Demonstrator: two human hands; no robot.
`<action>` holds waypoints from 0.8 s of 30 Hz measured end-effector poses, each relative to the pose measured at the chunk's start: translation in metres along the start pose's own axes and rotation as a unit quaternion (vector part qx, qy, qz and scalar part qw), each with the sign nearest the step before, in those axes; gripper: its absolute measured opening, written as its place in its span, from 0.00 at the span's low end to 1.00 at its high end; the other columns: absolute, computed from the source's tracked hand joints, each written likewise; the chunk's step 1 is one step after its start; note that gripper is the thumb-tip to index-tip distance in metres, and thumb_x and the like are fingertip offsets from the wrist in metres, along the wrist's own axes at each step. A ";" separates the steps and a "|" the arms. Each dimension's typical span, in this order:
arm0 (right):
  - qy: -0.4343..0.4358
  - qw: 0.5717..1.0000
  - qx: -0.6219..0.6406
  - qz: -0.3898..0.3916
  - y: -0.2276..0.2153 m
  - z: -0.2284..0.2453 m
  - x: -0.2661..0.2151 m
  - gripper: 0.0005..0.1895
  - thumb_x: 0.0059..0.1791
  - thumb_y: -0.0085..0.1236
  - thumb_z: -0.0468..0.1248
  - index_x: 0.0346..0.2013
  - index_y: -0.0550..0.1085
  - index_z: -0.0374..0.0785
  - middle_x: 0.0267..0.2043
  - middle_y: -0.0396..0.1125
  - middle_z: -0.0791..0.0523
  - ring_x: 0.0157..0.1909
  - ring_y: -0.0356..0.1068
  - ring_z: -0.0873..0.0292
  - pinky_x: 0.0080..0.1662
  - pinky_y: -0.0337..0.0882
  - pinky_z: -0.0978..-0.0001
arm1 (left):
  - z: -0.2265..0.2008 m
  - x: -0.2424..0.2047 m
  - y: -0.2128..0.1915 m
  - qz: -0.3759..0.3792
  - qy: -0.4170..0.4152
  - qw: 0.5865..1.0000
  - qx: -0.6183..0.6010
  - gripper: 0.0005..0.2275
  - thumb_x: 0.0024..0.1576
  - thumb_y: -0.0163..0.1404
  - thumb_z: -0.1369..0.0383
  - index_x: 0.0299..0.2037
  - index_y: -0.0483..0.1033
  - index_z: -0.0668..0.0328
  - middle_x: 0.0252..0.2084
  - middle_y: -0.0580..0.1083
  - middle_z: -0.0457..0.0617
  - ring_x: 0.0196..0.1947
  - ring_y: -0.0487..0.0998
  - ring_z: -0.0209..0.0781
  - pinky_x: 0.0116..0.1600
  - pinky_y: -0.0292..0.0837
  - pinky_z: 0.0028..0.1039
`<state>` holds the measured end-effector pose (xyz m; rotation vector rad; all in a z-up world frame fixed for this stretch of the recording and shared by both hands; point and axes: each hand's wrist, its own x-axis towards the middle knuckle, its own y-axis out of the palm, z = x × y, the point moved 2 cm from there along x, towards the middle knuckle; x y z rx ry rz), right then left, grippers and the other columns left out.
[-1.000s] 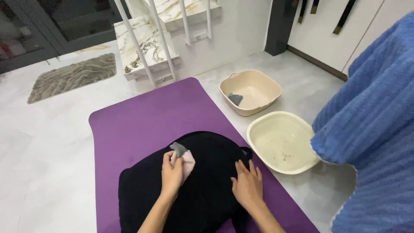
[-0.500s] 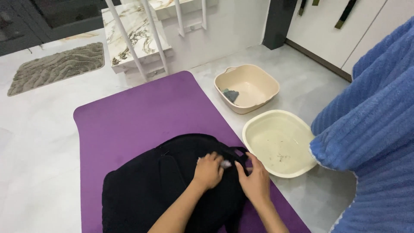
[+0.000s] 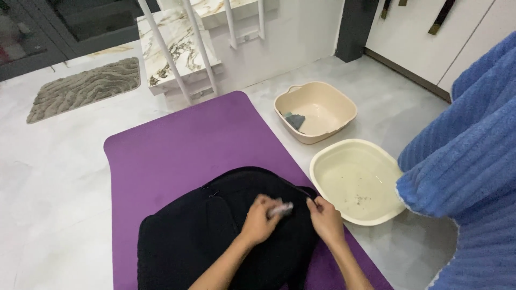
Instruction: Cleaning a black backpack by wiping it with a cloth and using a lint roller to remove dust and lint.
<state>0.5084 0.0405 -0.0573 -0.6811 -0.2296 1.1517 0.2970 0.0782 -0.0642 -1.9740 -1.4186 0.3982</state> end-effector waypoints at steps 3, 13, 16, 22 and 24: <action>-0.082 0.997 0.000 -0.001 -0.003 0.013 -0.007 0.17 0.54 0.51 0.46 0.27 0.71 0.37 0.20 0.68 0.55 0.22 0.63 0.58 0.32 0.65 0.63 | -0.064 0.020 -0.006 -0.126 0.098 0.987 -0.035 0.17 0.41 0.54 0.80 0.37 0.88 0.46 0.38 0.73 0.45 0.39 0.73 0.43 0.46 0.72 0.29; -0.108 0.982 -0.152 0.027 -0.010 0.026 -0.010 0.19 0.55 0.44 0.52 0.32 0.74 0.43 0.27 0.74 0.50 0.30 0.73 0.45 0.40 0.71 0.51 | 0.009 0.094 0.018 -0.117 0.301 0.905 0.278 0.09 0.60 0.49 0.65 0.41 0.80 0.61 0.51 0.79 0.49 0.46 0.79 0.47 0.58 0.68 0.34; -0.096 0.978 -0.178 0.056 -0.019 0.039 -0.019 0.19 0.56 0.41 0.51 0.32 0.75 0.46 0.21 0.72 0.56 0.24 0.73 0.56 0.36 0.72 0.62 | 0.058 0.112 0.004 -0.059 0.277 0.851 0.443 0.11 0.59 0.49 0.67 0.48 0.80 0.58 0.58 0.75 0.53 0.46 0.75 0.48 0.49 0.73 0.33; -0.022 0.977 -0.201 0.074 -0.033 0.049 -0.020 0.21 0.57 0.38 0.56 0.35 0.75 0.49 0.30 0.76 0.58 0.34 0.76 0.53 0.42 0.73 0.59 | 0.187 0.090 -0.074 -0.031 0.038 0.813 0.580 0.07 0.52 0.50 0.69 0.26 0.81 0.60 0.31 0.72 0.59 0.33 0.69 0.55 0.39 0.69 0.42; -0.002 0.979 -0.183 0.086 -0.035 0.054 -0.022 0.20 0.57 0.39 0.54 0.37 0.76 0.49 0.31 0.76 0.58 0.33 0.76 0.56 0.41 0.74 0.61 | 0.183 0.072 -0.096 -0.103 0.016 0.789 0.606 0.06 0.51 0.50 0.72 0.24 0.80 0.60 0.29 0.75 0.58 0.32 0.71 0.50 0.39 0.67 0.35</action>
